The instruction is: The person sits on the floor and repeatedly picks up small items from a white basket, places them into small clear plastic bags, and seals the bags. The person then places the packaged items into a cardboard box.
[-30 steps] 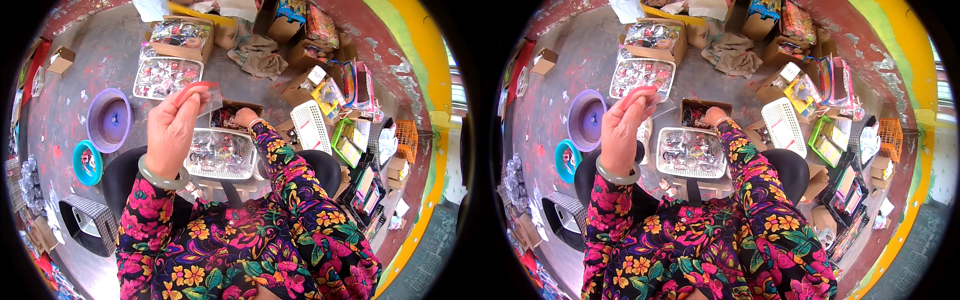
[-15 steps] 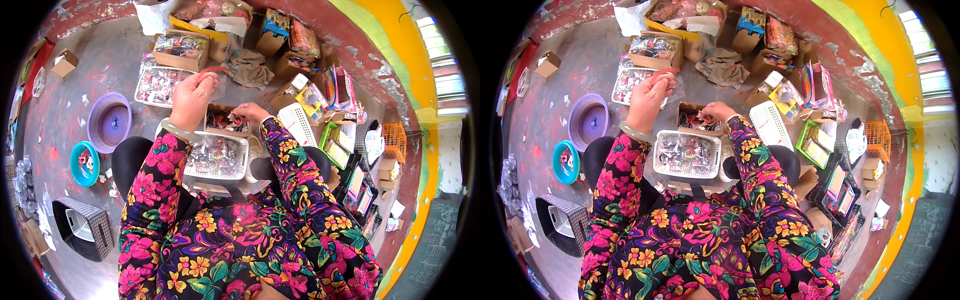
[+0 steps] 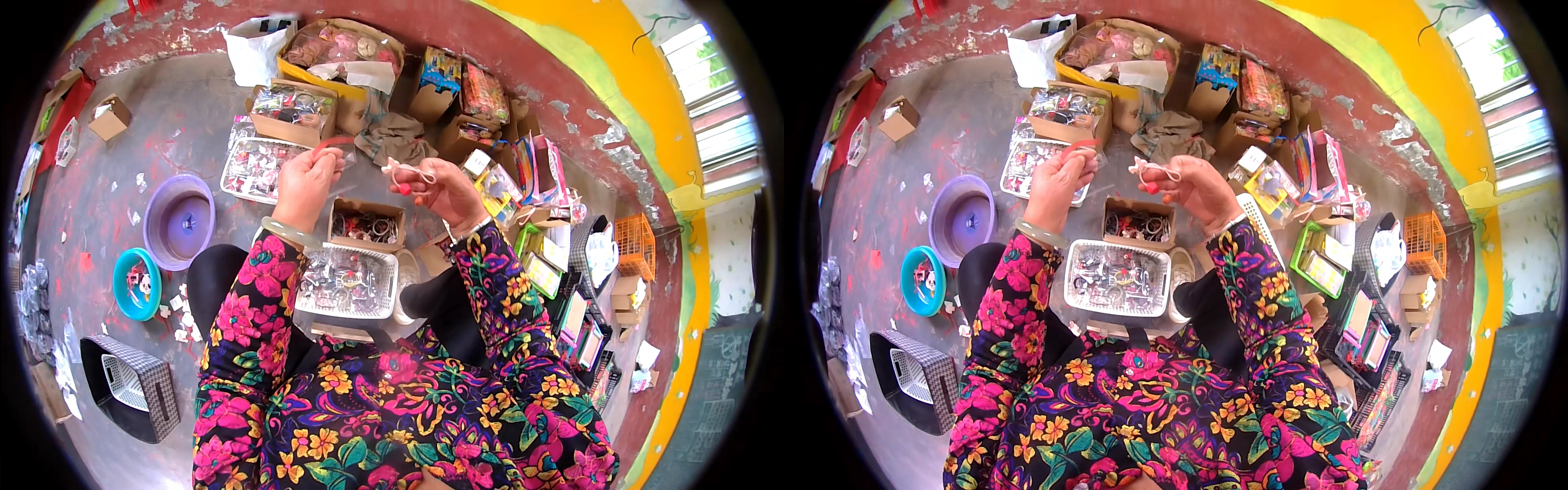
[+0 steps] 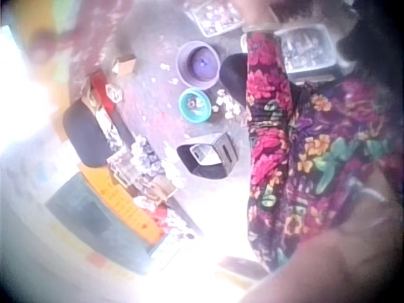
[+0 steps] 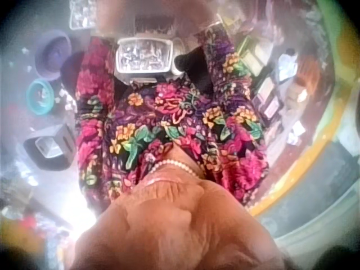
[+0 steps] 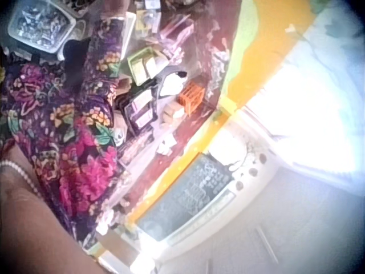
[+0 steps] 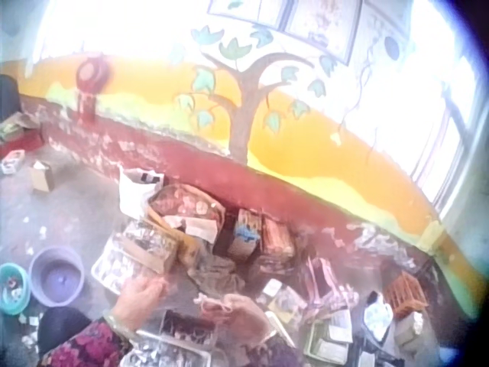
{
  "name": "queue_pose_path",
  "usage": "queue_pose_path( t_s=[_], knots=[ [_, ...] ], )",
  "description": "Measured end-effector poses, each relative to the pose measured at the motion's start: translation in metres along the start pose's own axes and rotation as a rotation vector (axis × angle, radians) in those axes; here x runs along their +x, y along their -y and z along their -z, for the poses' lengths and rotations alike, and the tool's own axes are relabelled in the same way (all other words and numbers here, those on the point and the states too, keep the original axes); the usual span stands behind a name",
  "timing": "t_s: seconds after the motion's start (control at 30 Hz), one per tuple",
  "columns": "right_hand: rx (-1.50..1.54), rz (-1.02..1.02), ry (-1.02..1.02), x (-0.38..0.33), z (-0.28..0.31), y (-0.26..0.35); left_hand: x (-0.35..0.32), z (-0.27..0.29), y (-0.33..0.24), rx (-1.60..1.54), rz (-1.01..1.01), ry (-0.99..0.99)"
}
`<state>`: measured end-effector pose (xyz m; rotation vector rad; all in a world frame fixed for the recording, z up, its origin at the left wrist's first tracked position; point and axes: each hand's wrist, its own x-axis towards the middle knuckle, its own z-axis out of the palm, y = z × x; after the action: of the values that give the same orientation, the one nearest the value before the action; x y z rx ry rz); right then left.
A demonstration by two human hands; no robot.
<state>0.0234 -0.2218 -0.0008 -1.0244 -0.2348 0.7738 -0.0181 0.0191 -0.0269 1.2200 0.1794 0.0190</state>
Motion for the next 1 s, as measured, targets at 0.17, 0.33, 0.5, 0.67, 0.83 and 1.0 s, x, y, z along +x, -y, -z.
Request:
queue_pose_path(
  t_s=[0.17,0.33,0.5,0.67,0.83,1.0],
  knots=[
    [0.049,0.119,-0.026,0.0,-0.02,-0.002,-0.005,-0.007,0.004,0.033,0.112,0.088],
    [-0.121,0.125,-0.032,-0.005,-0.034,0.012,-0.008,-0.016,0.009,0.068,0.172,0.177],
    [-0.515,0.124,-0.134,-0.015,-0.043,0.023,-0.011,-0.024,0.014,0.197,0.227,0.247],
    [-0.978,0.127,-0.111,-0.019,-0.048,0.018,-0.009,-0.025,0.032,0.626,-0.068,0.283],
    [-1.301,0.156,-0.045,-0.02,-0.044,0.013,-0.012,-0.027,0.02,0.796,-0.025,0.403],
    [-1.353,0.077,0.009,-0.019,-0.044,0.016,-0.012,-0.022,0.021,0.771,0.002,0.438]
  ],
)
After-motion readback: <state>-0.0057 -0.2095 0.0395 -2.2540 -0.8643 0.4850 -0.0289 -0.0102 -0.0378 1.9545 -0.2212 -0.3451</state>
